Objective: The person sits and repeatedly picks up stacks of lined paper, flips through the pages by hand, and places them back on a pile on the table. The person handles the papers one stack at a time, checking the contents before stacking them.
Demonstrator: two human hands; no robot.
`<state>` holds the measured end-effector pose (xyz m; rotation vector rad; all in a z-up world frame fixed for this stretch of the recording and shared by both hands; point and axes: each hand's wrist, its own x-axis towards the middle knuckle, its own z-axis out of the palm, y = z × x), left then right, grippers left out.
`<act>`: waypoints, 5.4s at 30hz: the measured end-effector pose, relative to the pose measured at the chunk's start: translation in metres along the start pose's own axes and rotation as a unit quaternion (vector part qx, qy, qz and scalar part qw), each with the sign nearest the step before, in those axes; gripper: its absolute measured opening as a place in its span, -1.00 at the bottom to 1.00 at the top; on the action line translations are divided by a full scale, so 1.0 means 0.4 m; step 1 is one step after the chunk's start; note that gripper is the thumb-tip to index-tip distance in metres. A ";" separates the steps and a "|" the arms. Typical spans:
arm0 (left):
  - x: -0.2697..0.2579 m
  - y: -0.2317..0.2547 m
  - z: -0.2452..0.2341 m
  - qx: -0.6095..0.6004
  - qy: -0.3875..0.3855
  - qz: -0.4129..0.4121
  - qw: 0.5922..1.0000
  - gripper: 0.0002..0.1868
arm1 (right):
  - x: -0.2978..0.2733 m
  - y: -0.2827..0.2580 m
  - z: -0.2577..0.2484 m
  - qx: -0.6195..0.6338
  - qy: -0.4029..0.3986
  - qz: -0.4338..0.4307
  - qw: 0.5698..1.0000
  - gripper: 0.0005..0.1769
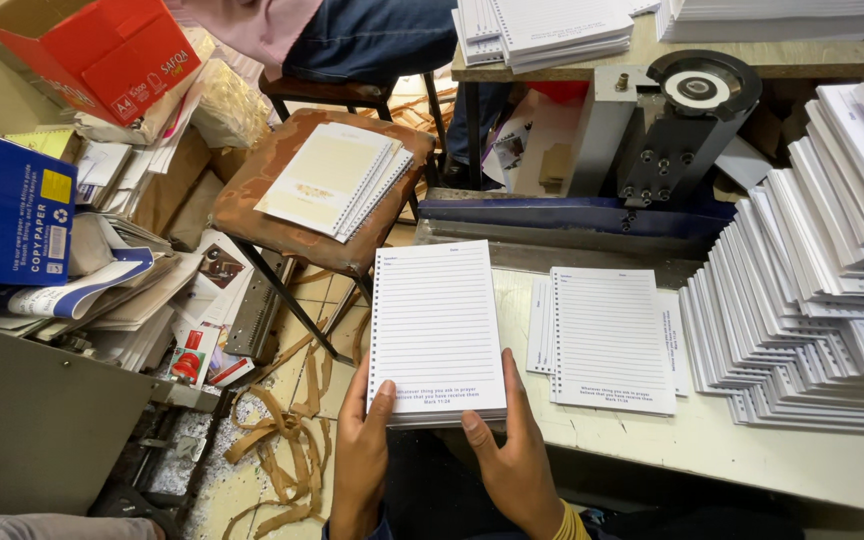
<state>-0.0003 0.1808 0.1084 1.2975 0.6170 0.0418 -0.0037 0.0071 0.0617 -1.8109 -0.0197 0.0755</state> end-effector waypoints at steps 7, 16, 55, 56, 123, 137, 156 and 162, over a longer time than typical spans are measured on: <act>0.018 -0.073 -0.003 -0.053 -0.025 0.054 0.997 -0.18 | 0.004 0.004 0.009 0.020 0.012 0.001 1.000 0.05; 0.007 -0.064 0.014 -0.051 -0.014 0.077 0.996 -0.24 | 0.011 0.000 0.054 -0.003 0.087 -0.035 0.996 -0.03; -0.191 -0.071 0.077 -0.346 0.198 -0.099 0.912 -0.34 | -0.161 0.166 0.027 0.376 -0.003 0.255 0.891 -0.06; -0.180 -0.087 0.065 -0.355 0.206 -0.088 0.908 -0.34 | -0.161 0.193 0.027 0.348 0.019 0.249 0.903 -0.24; -0.073 -0.316 0.346 0.080 -0.342 0.333 0.875 -0.70 | -0.121 0.432 -0.640 0.098 0.096 -0.092 0.986 -0.52; 0.008 -0.367 0.284 0.205 -0.373 0.279 0.861 -0.56 | -0.109 0.429 -0.616 0.122 0.043 -0.004 0.992 -0.41; -0.014 -0.364 0.246 0.221 -0.405 0.387 0.799 -0.40 | -0.135 0.492 -0.643 -0.097 0.095 -0.008 0.991 -0.57; -0.028 -0.367 0.240 0.236 -0.379 0.396 0.803 -0.36 | -0.152 0.429 -0.643 -0.072 0.110 0.014 0.991 -0.60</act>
